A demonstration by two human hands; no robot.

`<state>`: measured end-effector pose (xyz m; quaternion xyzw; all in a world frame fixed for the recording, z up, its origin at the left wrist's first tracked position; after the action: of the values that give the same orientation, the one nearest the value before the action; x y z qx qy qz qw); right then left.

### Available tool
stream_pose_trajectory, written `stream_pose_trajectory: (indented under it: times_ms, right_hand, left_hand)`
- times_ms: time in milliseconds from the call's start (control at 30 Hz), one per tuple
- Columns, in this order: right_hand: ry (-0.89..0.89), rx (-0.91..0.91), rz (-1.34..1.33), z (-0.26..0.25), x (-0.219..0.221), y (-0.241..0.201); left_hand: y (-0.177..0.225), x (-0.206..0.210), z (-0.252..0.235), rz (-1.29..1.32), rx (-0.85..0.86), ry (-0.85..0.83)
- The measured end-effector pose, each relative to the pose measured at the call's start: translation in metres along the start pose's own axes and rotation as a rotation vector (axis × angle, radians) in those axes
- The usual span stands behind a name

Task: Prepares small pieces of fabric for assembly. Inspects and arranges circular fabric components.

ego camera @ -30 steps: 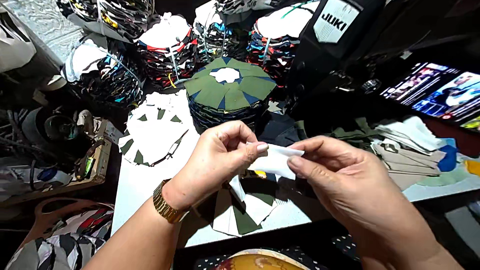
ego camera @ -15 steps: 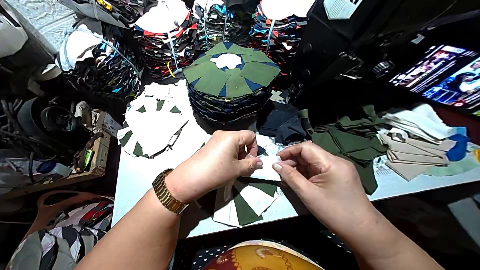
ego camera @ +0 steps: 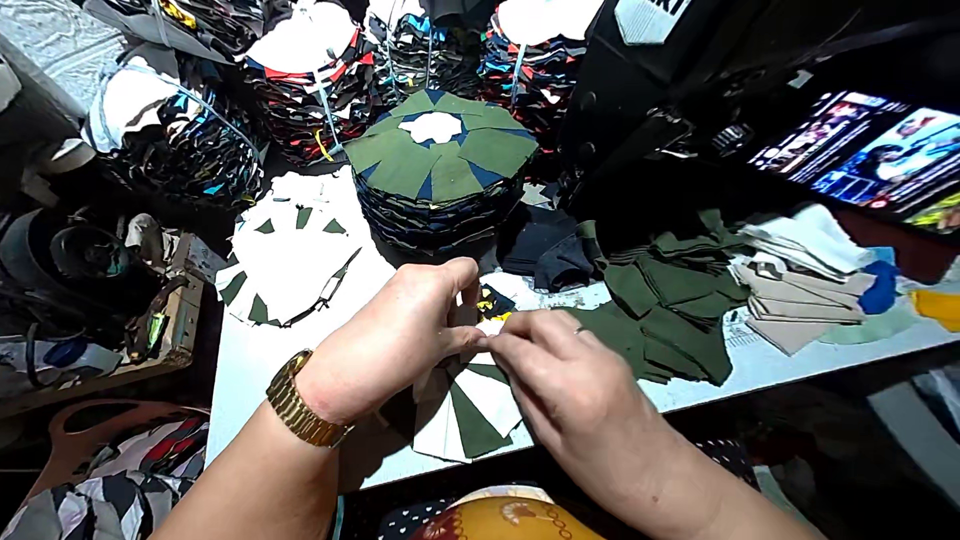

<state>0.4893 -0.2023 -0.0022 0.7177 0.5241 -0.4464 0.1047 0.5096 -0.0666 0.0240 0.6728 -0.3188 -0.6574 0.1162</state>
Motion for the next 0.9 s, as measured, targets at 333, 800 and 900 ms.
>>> stream_pose_trajectory:
  times_ms: [333, 800, 900]
  right_hand:
    - [-0.143, 0.050, -0.152, 0.008, -0.019, 0.019]
    - [-0.070, 0.149, -0.093, 0.018, -0.061, 0.088]
    - [0.000, 0.170, -0.115, 0.005, -0.073, 0.080]
  left_hand:
    - [-0.009, 0.005, 0.000, 0.015, -0.049, -0.124]
    - [-0.021, -0.013, -0.007, 0.589, -0.020, 0.051]
    - [-0.013, -0.012, -0.007, 0.654, 0.009, 0.062]
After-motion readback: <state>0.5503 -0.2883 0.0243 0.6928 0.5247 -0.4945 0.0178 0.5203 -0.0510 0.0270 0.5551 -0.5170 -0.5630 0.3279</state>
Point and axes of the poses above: each hand's wrist, its own z-axis away from the middle knuckle, its own x-axis out of the palm, y = z × x, the point moved 8 cm from there along -z, towards the middle knuckle, and after that the axes turned 1 degree about y, right-handed, at the moved point
